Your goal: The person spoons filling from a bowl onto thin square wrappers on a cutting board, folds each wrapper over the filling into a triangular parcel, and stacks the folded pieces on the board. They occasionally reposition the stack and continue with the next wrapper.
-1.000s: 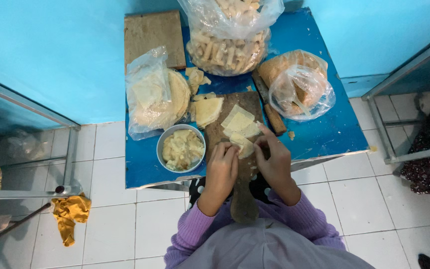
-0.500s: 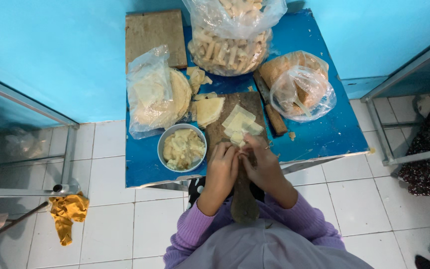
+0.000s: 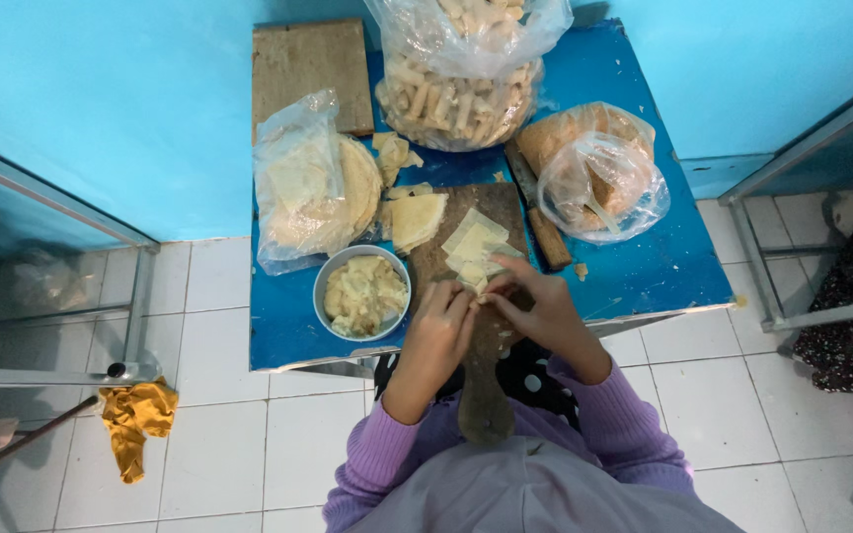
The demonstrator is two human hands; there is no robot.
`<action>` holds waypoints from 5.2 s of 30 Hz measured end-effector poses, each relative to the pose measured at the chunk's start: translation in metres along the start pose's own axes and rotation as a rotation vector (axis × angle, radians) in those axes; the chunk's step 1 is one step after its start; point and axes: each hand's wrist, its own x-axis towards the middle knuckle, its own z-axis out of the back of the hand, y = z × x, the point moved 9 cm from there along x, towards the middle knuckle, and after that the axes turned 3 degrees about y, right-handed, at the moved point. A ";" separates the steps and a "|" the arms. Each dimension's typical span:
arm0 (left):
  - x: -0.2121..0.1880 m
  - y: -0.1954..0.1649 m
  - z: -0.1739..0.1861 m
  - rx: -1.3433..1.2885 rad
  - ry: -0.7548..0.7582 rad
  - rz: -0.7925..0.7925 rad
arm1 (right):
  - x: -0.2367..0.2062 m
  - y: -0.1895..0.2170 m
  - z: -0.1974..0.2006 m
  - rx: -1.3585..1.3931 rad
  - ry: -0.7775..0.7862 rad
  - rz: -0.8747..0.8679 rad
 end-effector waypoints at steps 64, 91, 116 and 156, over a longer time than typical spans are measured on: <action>0.014 0.011 0.008 -0.042 -0.212 0.110 | 0.012 -0.029 -0.008 0.501 0.069 -0.163; 0.022 0.030 -0.019 0.345 -0.117 0.254 | 0.023 0.024 0.141 -0.785 -0.556 -0.075; 0.018 0.045 -0.013 -0.166 -0.138 0.270 | -0.004 -0.057 0.132 -0.691 -0.650 -0.231; -0.012 0.021 0.005 -0.067 -0.210 0.235 | -0.065 -0.057 0.085 0.342 -0.614 -0.136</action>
